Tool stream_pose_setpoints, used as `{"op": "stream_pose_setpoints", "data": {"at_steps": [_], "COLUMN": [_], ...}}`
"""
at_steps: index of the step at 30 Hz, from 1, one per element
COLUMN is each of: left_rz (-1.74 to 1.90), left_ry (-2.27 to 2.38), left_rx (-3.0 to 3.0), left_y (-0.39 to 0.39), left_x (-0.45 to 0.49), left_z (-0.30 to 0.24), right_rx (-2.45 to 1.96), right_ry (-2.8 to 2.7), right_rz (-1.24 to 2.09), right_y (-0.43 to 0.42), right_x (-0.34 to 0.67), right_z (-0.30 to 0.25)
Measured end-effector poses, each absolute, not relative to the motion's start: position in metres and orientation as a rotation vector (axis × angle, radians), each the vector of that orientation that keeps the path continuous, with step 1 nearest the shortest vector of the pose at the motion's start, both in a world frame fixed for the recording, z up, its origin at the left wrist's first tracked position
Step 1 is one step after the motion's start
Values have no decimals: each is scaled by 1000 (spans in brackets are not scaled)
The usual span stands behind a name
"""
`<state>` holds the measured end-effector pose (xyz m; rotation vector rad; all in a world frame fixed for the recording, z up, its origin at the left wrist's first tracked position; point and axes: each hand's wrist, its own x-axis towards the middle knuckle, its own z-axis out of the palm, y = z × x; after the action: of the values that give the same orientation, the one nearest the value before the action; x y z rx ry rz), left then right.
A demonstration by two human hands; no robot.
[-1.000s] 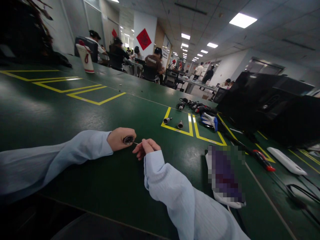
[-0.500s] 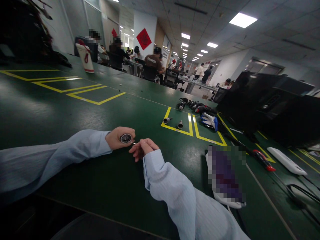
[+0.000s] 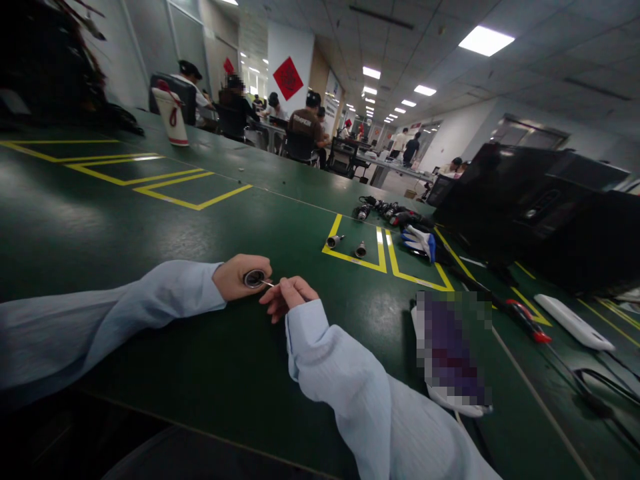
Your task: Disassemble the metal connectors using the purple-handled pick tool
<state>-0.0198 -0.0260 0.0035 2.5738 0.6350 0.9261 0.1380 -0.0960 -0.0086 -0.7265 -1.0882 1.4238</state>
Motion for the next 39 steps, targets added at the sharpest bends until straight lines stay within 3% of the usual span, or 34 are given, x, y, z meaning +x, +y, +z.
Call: {"op": "stream_pose_setpoints", "data": {"at_steps": [7, 22, 39], "left_rz": [900, 931, 919], "left_ry": [502, 690, 554], "left_rx": [2496, 2466, 2207], "left_y": [-26, -25, -23], "left_x": [-20, -18, -19], "left_z": [4, 6, 8], "right_rx": [-694, -767, -632], "right_ry": [-1050, -1084, -1110], "right_rz": [1525, 1294, 1363], "right_y": [-90, -99, -98], "right_x": [142, 137, 132], "right_z": [-10, -7, -13]}}
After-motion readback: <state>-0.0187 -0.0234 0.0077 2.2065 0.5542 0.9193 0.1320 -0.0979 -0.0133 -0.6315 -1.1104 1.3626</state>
